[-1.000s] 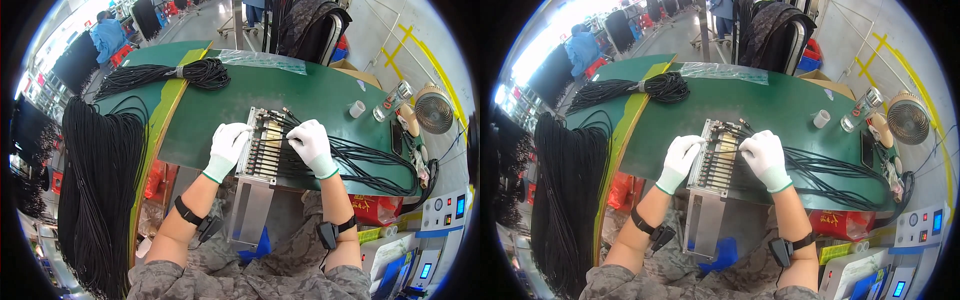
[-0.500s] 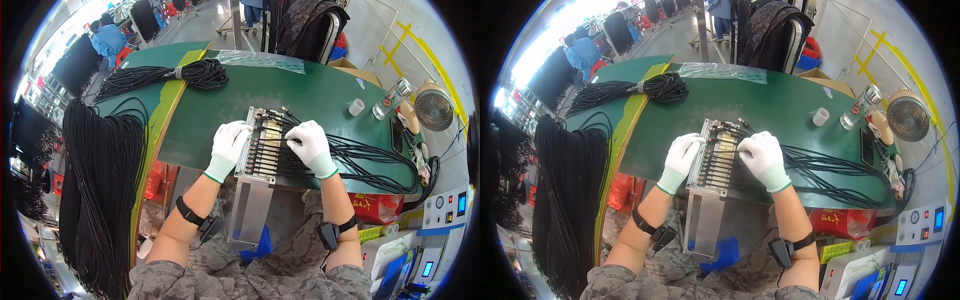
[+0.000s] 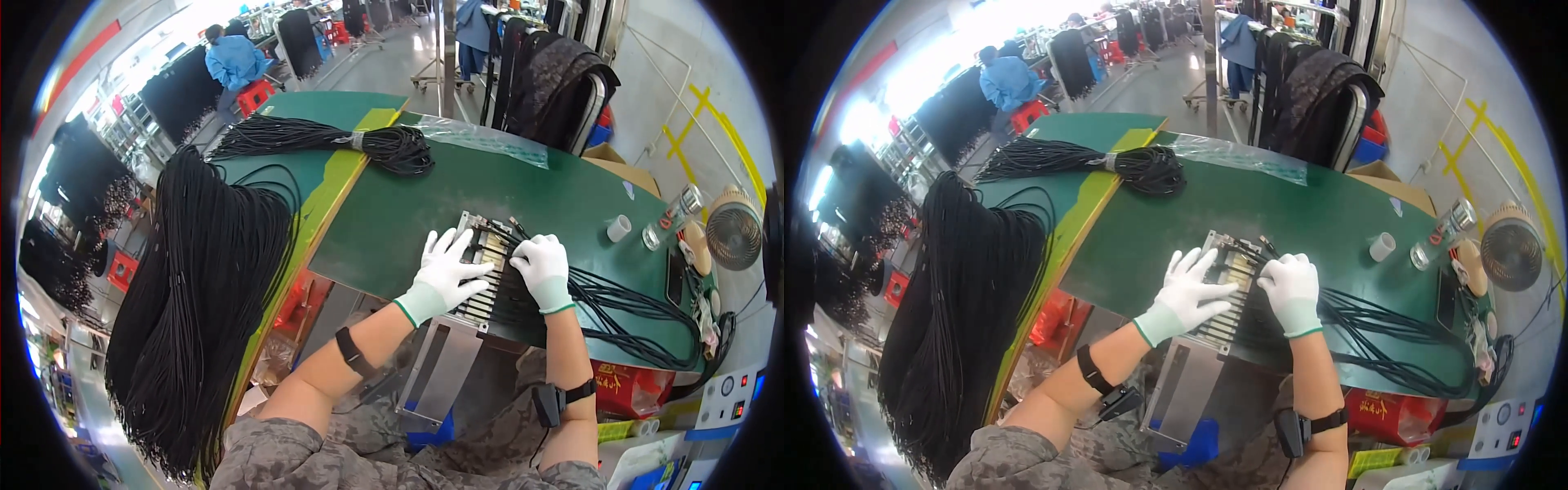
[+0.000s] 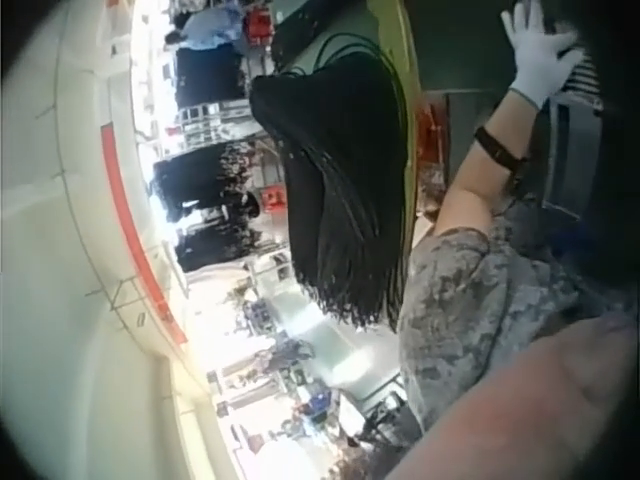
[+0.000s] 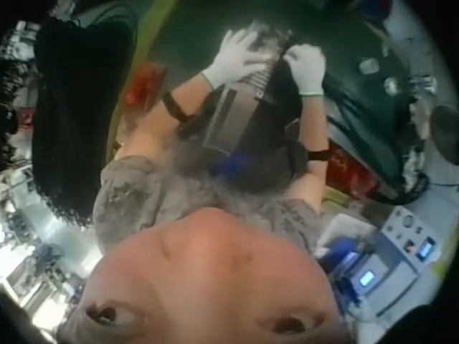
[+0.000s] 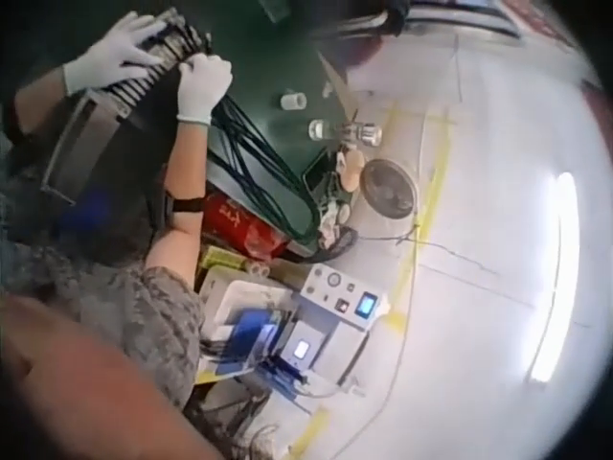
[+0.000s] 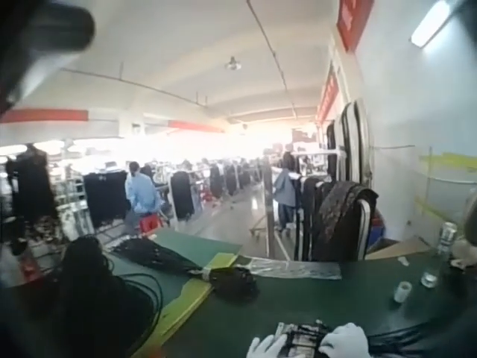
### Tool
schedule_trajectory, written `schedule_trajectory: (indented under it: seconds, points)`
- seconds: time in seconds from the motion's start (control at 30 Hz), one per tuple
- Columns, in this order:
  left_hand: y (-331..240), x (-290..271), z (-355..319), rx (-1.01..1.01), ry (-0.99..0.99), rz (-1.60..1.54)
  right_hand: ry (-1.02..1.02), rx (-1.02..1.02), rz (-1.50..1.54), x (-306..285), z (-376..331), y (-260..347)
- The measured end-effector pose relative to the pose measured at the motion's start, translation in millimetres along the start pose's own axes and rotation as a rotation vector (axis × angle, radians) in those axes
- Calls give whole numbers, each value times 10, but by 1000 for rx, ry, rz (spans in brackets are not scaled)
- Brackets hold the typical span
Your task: Assembling a wire harness by inserting individual wire ends into a connector fixture at a factory workstation.
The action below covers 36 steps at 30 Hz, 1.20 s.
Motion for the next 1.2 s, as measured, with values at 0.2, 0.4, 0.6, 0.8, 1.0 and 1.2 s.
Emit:
schedule_trajectory:
  seconds: [0.2,0.4,0.6,0.8,1.0,1.2]
  points:
    - [263,-195,-43,-215,-326,-290,-127,-172,223,-229,-42,80]
    - [134,-381,-18,-149,-427,-239,-39,-219,312,-175,-18,78]
    - [123,-394,0,-53,-354,-277,-100,-289,328,-275,-34,398]
    - [67,-443,-50,99,-354,-383,-46,-291,421,-169,-63,677]
    - [282,-403,-67,-147,-415,-468,-61,-201,402,-223,-139,238]
    - [351,-379,-34,-215,-369,-248,-126,-278,203,-178,-62,433]
Point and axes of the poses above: each hand's wrist, its own z-axis towards the middle knuckle, its own x-axis out of the palm, y = z × x, the point moved 5 cm from there along z, towards the middle knuckle, and after that the axes turned 12 degrees about y, right-handed, at the moved point
